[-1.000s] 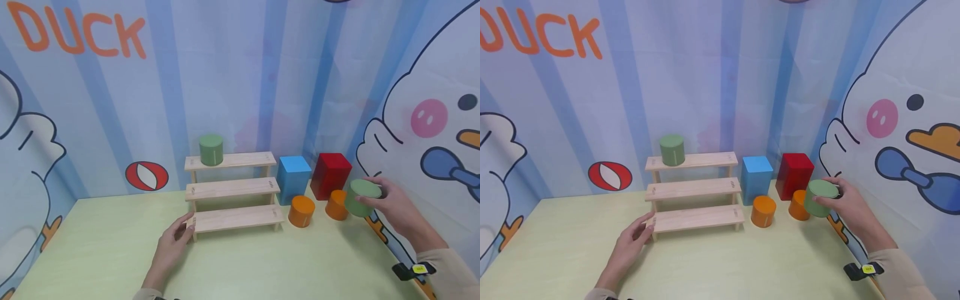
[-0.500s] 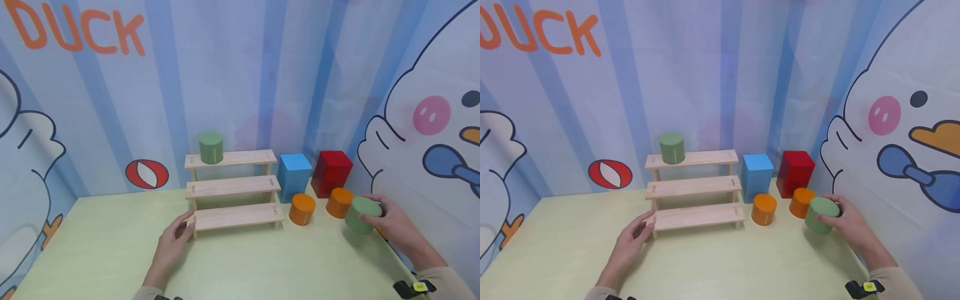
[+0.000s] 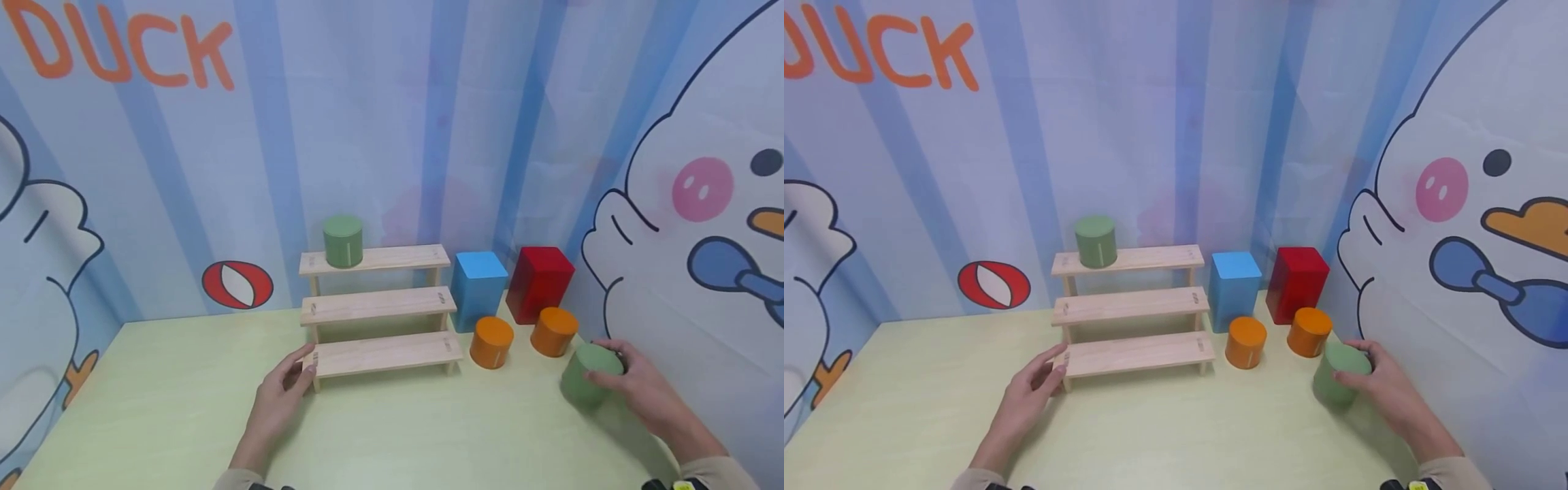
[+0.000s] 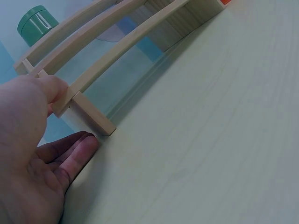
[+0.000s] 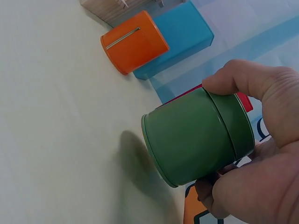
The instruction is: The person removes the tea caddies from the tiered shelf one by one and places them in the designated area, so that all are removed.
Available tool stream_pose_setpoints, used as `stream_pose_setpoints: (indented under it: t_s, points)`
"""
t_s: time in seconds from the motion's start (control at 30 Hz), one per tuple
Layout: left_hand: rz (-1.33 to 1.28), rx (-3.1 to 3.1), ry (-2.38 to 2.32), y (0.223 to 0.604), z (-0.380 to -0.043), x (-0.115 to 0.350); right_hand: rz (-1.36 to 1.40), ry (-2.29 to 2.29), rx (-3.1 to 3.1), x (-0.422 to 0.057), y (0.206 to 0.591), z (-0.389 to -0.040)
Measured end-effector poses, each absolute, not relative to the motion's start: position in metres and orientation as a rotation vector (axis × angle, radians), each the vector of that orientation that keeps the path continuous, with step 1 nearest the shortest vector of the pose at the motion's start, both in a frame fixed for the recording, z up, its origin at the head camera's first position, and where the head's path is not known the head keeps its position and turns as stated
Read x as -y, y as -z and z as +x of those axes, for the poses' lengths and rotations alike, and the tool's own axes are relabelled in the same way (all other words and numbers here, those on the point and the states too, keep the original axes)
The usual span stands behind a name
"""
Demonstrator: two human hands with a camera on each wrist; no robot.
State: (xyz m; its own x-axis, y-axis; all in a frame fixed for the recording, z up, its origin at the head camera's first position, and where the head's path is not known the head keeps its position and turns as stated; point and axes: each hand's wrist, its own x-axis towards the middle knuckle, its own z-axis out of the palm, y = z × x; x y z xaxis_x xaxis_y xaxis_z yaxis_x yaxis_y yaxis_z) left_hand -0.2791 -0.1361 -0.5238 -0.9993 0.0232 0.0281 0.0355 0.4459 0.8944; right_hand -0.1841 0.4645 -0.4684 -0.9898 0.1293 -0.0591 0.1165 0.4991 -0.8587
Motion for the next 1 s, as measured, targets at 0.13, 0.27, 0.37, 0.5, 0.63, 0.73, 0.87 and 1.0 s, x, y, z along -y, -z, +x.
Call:
stream_pose_setpoints:
  t_s: [0.13, 0.27, 0.37, 0.5, 0.63, 0.73, 0.87, 1.0]
  points:
    - [-0.052, 2.656, 1.662, 0.524, -0.279, 0.137, -0.239, -1.557, 2.719, -0.464, 0.471, -0.185]
    - [-0.071, 2.638, 1.668, 0.527, -0.279, 0.137, -0.284, -1.545, 2.75, -0.465, 0.474, -0.185]
    - [-0.094, 2.612, 1.641, 0.53, -0.28, 0.137, -0.298, -1.548, 2.755, -0.465, 0.476, -0.185]
    - [-0.114, 2.592, 1.629, 0.529, -0.279, 0.137, -0.292, -1.547, 2.758, -0.466, 0.478, -0.186]
    - [-0.094, 2.614, 1.657, 0.526, -0.278, 0.138, -0.309, -1.564, 2.76, -0.466, 0.48, -0.186]
    - [-0.072, 2.632, 1.659, 0.524, -0.279, 0.138, -0.319, -1.577, 2.756, -0.467, 0.481, -0.186]
    - [-0.069, 2.644, 1.644, 0.526, -0.28, 0.137, -0.32, -1.579, 2.76, -0.466, 0.481, -0.187]
    - [-0.072, 2.64, 1.642, 0.528, -0.282, 0.138, -0.33, -1.578, 2.788, -0.465, 0.481, -0.187]
